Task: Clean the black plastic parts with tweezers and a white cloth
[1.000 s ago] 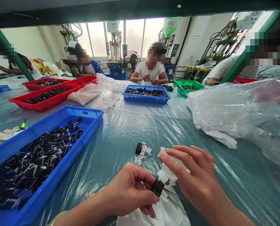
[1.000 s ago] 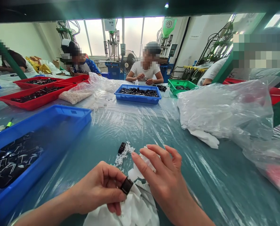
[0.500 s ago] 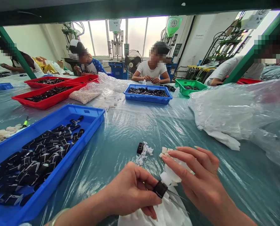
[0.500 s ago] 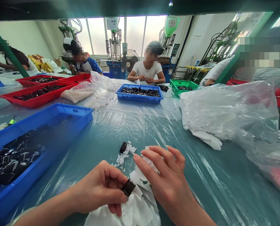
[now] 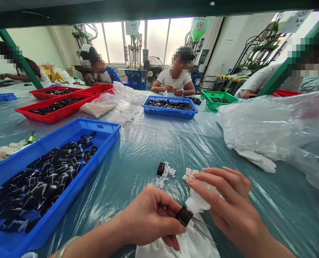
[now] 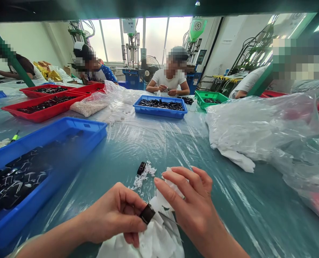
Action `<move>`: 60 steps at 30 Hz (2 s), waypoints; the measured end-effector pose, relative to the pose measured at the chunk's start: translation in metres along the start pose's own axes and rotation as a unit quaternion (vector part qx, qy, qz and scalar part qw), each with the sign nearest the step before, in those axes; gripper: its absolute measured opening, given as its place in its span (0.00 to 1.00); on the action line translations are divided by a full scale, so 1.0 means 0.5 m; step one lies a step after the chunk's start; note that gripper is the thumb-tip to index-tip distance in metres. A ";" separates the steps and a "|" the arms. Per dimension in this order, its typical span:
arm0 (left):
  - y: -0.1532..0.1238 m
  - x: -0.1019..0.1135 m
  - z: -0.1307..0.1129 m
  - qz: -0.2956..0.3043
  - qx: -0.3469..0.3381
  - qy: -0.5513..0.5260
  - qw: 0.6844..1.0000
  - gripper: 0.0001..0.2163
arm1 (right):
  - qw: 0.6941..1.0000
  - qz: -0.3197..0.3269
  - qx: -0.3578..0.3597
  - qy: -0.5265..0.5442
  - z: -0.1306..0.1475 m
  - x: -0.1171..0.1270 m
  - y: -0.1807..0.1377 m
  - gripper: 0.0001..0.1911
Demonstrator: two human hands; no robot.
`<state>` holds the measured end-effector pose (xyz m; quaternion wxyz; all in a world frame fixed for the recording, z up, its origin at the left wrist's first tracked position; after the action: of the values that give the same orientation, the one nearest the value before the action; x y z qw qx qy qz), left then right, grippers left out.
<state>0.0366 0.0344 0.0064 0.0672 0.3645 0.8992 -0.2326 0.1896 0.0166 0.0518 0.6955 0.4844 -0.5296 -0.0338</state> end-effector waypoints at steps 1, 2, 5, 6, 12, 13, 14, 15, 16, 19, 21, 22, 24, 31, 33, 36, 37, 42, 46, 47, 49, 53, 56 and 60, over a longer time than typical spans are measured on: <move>0.000 0.000 0.001 -0.001 0.002 0.000 1.000 0.08 | 1.000 0.000 0.001 -0.001 0.000 0.000 0.000 0.17; 0.000 0.000 0.001 0.000 0.003 0.001 1.000 0.08 | 1.000 0.000 0.002 -0.002 0.000 0.000 0.000 0.17; -0.001 -0.001 0.002 0.001 0.007 0.003 1.000 0.08 | 1.000 -0.002 0.001 -0.002 -0.001 -0.001 0.001 0.16; -0.001 -0.001 0.002 0.002 0.007 0.002 1.000 0.07 | 1.000 -0.004 0.001 0.000 -0.002 -0.001 0.001 0.16; 0.000 0.002 0.001 0.001 0.006 0.003 1.000 0.07 | 1.000 -0.012 0.005 0.011 -0.002 -0.005 -0.001 0.16; 0.000 0.002 0.001 0.000 0.006 0.004 1.000 0.07 | 1.000 -0.015 0.003 0.013 -0.003 -0.005 -0.002 0.16; 0.000 0.002 0.001 0.000 0.005 0.007 1.000 0.08 | 1.000 -0.018 -0.001 0.016 -0.004 -0.005 -0.003 0.17; 0.000 0.002 0.001 0.000 0.004 0.010 1.000 0.08 | 1.000 -0.020 -0.004 0.019 -0.004 -0.005 -0.003 0.17; 0.000 0.002 0.001 0.000 0.003 0.013 1.000 0.08 | 1.000 -0.020 -0.005 0.020 -0.005 -0.005 -0.004 0.17; 0.000 0.004 0.001 -0.003 0.003 0.016 1.000 0.08 | 1.000 -0.011 0.006 0.015 -0.005 -0.003 -0.003 0.16; 0.000 0.005 0.001 -0.005 0.004 0.017 1.000 0.08 | 1.000 -0.008 0.012 0.013 -0.005 -0.001 -0.003 0.15; 0.000 0.005 0.001 -0.006 0.004 0.018 1.000 0.08 | 1.000 -0.008 0.012 0.014 -0.006 -0.001 -0.003 0.14; 0.001 0.005 0.000 -0.005 0.004 0.018 1.000 0.07 | 1.000 -0.007 0.012 0.019 -0.006 -0.002 -0.004 0.14; -0.002 0.002 -0.003 -0.002 0.006 0.012 1.000 0.07 | 0.999 -0.011 0.001 0.042 -0.009 -0.005 -0.010 0.13; -0.003 0.002 -0.002 -0.001 0.007 0.014 1.000 0.07 | 0.999 -0.003 0.010 0.042 -0.008 -0.006 -0.010 0.13; -0.003 0.001 -0.001 0.002 0.007 0.016 1.000 0.08 | 0.999 -0.003 0.005 0.046 -0.009 -0.005 -0.010 0.13; -0.002 0.002 -0.001 0.004 0.007 0.016 1.000 0.08 | 0.999 -0.003 0.003 0.048 -0.009 -0.005 -0.010 0.13; -0.002 0.003 -0.001 0.005 0.005 0.018 1.000 0.08 | 0.999 -0.009 0.002 0.051 -0.008 -0.005 -0.009 0.13; -0.004 0.003 0.000 0.004 0.007 0.021 1.000 0.08 | 0.999 -0.012 -0.001 0.053 -0.007 -0.006 -0.008 0.13; -0.004 0.003 0.000 0.004 0.009 0.020 1.000 0.08 | 0.998 -0.011 -0.003 0.055 -0.008 -0.006 -0.007 0.13; -0.004 0.003 0.000 0.004 0.009 0.017 1.000 0.08 | 0.998 -0.011 -0.004 0.055 -0.007 -0.005 -0.007 0.13; -0.005 0.002 -0.001 0.004 0.008 0.019 1.000 0.08 | 0.999 -0.013 0.011 0.045 -0.002 0.000 -0.005 0.14; -0.005 0.003 -0.002 0.000 0.010 0.019 1.000 0.07 | 0.999 -0.013 0.017 0.036 -0.002 0.001 -0.004 0.13; -0.004 0.001 -0.003 0.003 0.011 0.029 1.000 0.07 | 0.999 -0.009 0.024 0.022 -0.003 0.002 -0.005 0.13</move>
<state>0.0348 0.0343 0.0084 0.0379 0.3745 0.8971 -0.2315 0.1926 0.0157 0.0507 0.6948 0.5066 -0.5103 -0.0164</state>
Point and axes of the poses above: each hand's wrist, its own y-axis towards the middle knuckle, its own x-axis out of the back of the hand, z = x × y, the point moved 4 cm from there along y, towards the middle knuckle, and after that the axes turned 2 degrees about z, right-handed, at the moved point
